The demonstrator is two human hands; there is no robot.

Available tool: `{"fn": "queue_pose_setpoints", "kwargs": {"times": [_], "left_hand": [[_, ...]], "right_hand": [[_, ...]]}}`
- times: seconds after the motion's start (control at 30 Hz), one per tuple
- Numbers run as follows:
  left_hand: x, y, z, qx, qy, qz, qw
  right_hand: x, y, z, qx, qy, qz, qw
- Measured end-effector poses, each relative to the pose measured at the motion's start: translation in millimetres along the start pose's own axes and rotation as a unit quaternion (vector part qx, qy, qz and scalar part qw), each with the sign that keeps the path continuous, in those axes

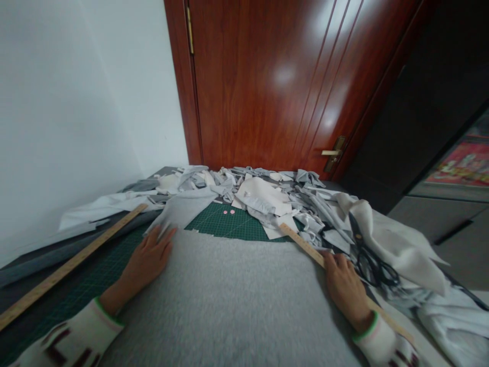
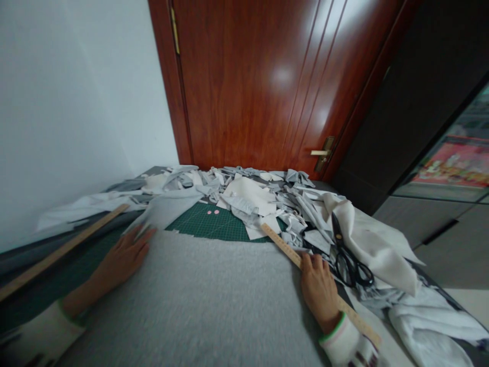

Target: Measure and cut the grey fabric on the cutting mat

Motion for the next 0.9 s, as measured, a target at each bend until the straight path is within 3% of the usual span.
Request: {"fn": "queue_pose_setpoints", "kwargs": {"times": [0.13, 0.27, 0.53, 0.7, 0.9], "left_hand": [[0.0, -9.4, -1.8, -0.006, -0.044, -0.009, 0.999], [1.5, -15.8, -5.8, -0.038, -0.07, 0.003, 0.997], [2.7, -37.5, -15.2, -0.124, -0.126, 0.025, 0.984], [1.9, -48.6, -21.4, -0.175, -0.128, 0.059, 0.974], [-14.9, -36.6, -43.0, -0.23, -0.074, 0.131, 0.962]], "right_hand": [[5.7, 2.8, -3.2, -0.002, 0.067, 0.044, 0.997], [6.9, 4.3, -6.6, 0.019, 0.064, 0.092, 0.994], [2.2, -5.9, -17.7, 0.082, 0.102, 0.051, 0.99], [15.0, 2.1, -56.5, 0.147, 0.109, 0.087, 0.979], [19.1, 36.0, -113.6, 0.169, 0.073, 0.113, 0.976]]}}
Point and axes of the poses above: each hand's wrist, its own x-axis towards the middle knuckle, its own y-axis out of the palm, z = x × y, the point moved 2 cm from there along x, towards the middle knuckle, and after that the axes turned 6 degrees about -x, right-handed, at the moved point
